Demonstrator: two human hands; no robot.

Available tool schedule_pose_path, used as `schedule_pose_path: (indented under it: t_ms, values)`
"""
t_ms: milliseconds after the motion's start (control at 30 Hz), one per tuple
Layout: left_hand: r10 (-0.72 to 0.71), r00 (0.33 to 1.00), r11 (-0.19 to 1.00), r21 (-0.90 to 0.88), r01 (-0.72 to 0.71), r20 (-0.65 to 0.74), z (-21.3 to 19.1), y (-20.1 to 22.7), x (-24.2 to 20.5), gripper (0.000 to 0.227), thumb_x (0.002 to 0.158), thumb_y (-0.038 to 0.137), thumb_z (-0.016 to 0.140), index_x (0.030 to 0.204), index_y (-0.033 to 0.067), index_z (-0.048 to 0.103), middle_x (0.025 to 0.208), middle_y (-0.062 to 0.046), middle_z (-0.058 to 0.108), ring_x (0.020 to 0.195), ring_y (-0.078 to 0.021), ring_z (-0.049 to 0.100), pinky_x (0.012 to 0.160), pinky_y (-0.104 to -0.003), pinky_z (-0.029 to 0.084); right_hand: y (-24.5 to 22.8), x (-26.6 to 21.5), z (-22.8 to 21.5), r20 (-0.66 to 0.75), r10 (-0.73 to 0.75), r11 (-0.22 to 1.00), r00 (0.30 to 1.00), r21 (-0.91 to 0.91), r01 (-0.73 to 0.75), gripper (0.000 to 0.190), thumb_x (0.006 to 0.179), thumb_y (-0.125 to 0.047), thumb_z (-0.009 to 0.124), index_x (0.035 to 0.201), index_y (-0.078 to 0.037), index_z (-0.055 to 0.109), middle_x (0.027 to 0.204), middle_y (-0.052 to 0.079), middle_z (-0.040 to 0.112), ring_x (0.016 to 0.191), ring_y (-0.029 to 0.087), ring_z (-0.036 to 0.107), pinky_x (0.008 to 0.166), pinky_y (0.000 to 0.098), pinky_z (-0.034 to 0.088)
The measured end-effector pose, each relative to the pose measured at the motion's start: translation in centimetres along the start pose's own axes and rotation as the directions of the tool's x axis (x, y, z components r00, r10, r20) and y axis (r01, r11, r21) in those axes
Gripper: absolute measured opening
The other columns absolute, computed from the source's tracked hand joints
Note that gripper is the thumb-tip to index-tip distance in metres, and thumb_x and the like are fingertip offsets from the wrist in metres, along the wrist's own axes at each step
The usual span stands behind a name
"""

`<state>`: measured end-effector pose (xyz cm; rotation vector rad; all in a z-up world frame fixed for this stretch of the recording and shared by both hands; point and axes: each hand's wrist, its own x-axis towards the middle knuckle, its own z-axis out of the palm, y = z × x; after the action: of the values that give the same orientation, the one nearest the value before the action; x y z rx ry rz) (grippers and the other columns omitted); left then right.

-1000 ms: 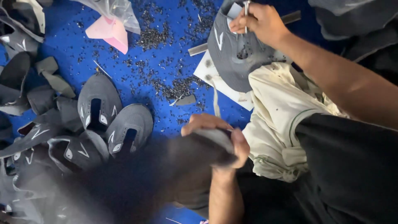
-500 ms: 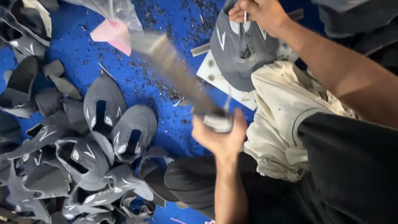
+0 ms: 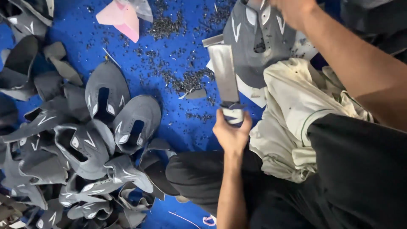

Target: Punching decorative or functional holes into shoe upper components using a hand punch and mallet.

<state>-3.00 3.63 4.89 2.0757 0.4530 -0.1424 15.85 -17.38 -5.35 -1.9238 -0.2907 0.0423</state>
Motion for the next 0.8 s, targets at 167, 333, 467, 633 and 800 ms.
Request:
schedule_pose_path:
  t_ms: [167, 333, 467, 633, 800]
  values:
    - [0.020, 0.993, 0.994, -0.108, -0.032, -0.112, -3.2, 3.3, -1.9, 0.035, 0.075, 0.021, 0.085, 0.095, 0.0012, 0.064, 0.074, -0.005, 0.070, 0.064, -0.0126, 0.064, 0.063, -0.029, 0.057, 0.1, 0.7, 1.3, 0.229, 0.187, 0.862, 0.955, 0.429, -0.271, 0.011, 0.109, -0.003, 0.052, 0.110, 0.006, 0.059, 0.115, 0.015, 0.074, 0.108, 0.024, 0.074, 0.094, 0.0330, 0.062]
    - [0.264, 0.942, 0.909, -0.274, -0.315, -0.205, -6.4, 9.8, -3.3, 0.040, 0.071, 0.019, 0.087, 0.096, 0.0069, 0.058, 0.075, -0.001, 0.059, 0.064, -0.0133, 0.057, 0.062, -0.026, 0.050, 1.5, -0.4, 2.6, 0.251, 0.217, 0.858, 0.943, 0.412, -0.307, 0.013, 0.111, -0.003, 0.049, 0.114, 0.006, 0.057, 0.117, 0.016, 0.073, 0.111, 0.025, 0.074, 0.094, 0.0335, 0.062]
    - [0.375, 0.896, 0.846, -0.307, -0.436, -0.237, -3.5, 7.1, -0.9, 0.039, 0.074, 0.018, 0.086, 0.095, 0.0078, 0.055, 0.077, -0.002, 0.058, 0.064, -0.0163, 0.058, 0.064, -0.028, 0.051, 0.3, -1.2, 2.8, 0.149, 0.046, 0.968, 0.988, 0.239, -0.082, 0.009, 0.105, 0.004, 0.053, 0.110, 0.007, 0.060, 0.117, 0.019, 0.074, 0.112, 0.027, 0.074, 0.093, 0.0351, 0.062]
    - [0.246, 0.968, 0.969, 0.027, -0.245, -0.055, 2.1, -2.9, 1.6, 0.035, 0.076, 0.018, 0.087, 0.095, 0.0064, 0.060, 0.075, -0.008, 0.065, 0.065, -0.0153, 0.063, 0.064, -0.031, 0.052, 3.6, -1.7, 3.0, 0.166, -0.193, 0.974, 0.967, -0.085, 0.210, 0.012, 0.096, 0.001, 0.063, 0.108, 0.006, 0.065, 0.109, 0.020, 0.075, 0.100, 0.029, 0.074, 0.086, 0.0395, 0.061]
    - [0.034, 0.999, 0.999, -0.017, -0.035, -0.027, -1.0, 2.0, 0.3, 0.035, 0.077, 0.021, 0.086, 0.098, 0.0044, 0.064, 0.078, -0.003, 0.072, 0.069, -0.0134, 0.073, 0.066, -0.028, 0.057, 4.2, 0.9, 2.0, 0.082, 0.126, 0.880, 0.989, 0.450, -0.150, 0.016, 0.115, -0.006, 0.053, 0.102, 0.002, 0.058, 0.113, 0.015, 0.075, 0.102, 0.023, 0.076, 0.091, 0.0355, 0.063]
